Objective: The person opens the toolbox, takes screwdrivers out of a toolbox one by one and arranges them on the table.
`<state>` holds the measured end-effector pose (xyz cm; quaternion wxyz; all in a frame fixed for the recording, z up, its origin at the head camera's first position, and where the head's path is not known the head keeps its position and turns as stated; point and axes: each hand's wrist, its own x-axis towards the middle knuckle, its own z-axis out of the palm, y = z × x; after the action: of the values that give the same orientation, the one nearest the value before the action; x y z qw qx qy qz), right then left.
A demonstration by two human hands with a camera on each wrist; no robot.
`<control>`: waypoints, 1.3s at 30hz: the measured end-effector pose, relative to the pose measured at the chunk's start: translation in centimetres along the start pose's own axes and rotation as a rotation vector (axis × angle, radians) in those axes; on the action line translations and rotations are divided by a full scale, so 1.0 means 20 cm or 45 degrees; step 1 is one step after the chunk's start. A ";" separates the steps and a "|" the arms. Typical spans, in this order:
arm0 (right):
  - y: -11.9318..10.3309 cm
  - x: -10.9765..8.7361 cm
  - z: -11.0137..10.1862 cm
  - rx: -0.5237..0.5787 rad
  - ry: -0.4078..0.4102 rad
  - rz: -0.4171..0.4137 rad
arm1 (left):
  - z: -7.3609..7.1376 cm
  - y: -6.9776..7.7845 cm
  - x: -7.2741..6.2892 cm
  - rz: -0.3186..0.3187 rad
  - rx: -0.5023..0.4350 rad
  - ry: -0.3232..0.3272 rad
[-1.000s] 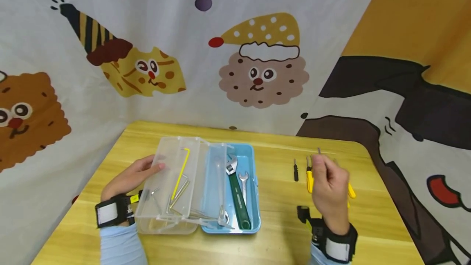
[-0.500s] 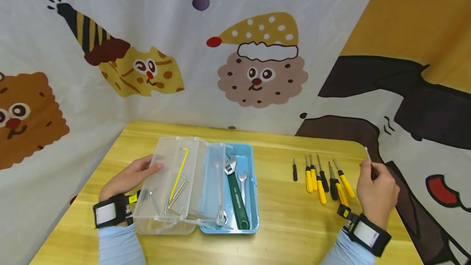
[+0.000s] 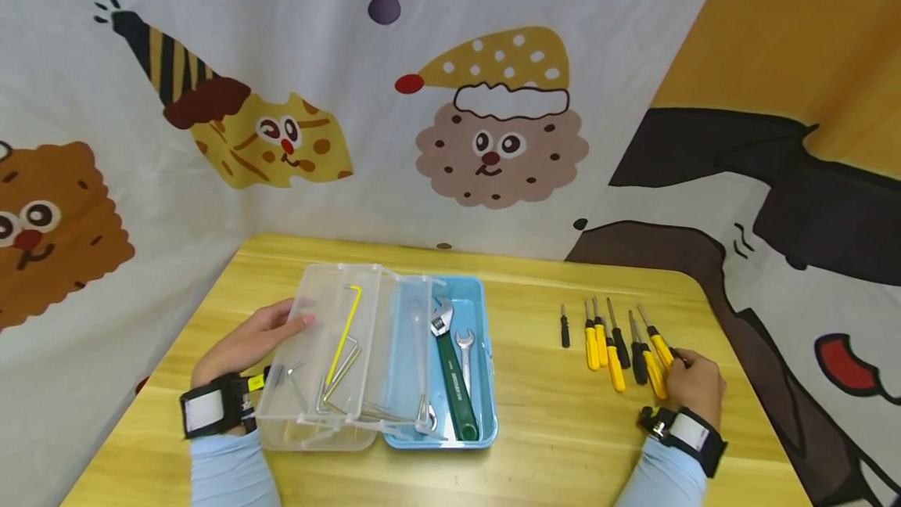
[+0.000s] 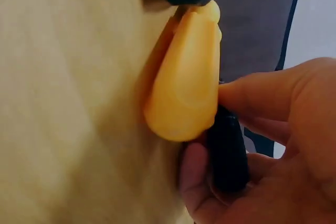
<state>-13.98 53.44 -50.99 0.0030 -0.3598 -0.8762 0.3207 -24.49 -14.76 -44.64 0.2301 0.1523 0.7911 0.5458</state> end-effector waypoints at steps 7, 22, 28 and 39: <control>-0.01 -0.01 0.01 -0.048 -0.048 -0.002 | 0.00 0.00 0.00 0.010 -0.001 0.001; -0.25 -0.09 -0.05 0.047 -0.059 -0.130 | 0.01 0.00 -0.01 -0.045 0.077 0.075; -0.49 -0.24 -0.07 0.181 -0.100 -0.383 | 0.00 0.01 -0.02 -0.085 0.161 0.143; -0.86 -0.53 0.16 0.147 -0.438 -1.081 | -0.06 -0.05 -0.07 -0.051 0.118 0.138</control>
<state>-17.65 35.69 -41.50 0.0086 0.0904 -0.9144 0.3945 -23.83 -16.76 -44.90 0.1903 0.1173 0.8298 0.5113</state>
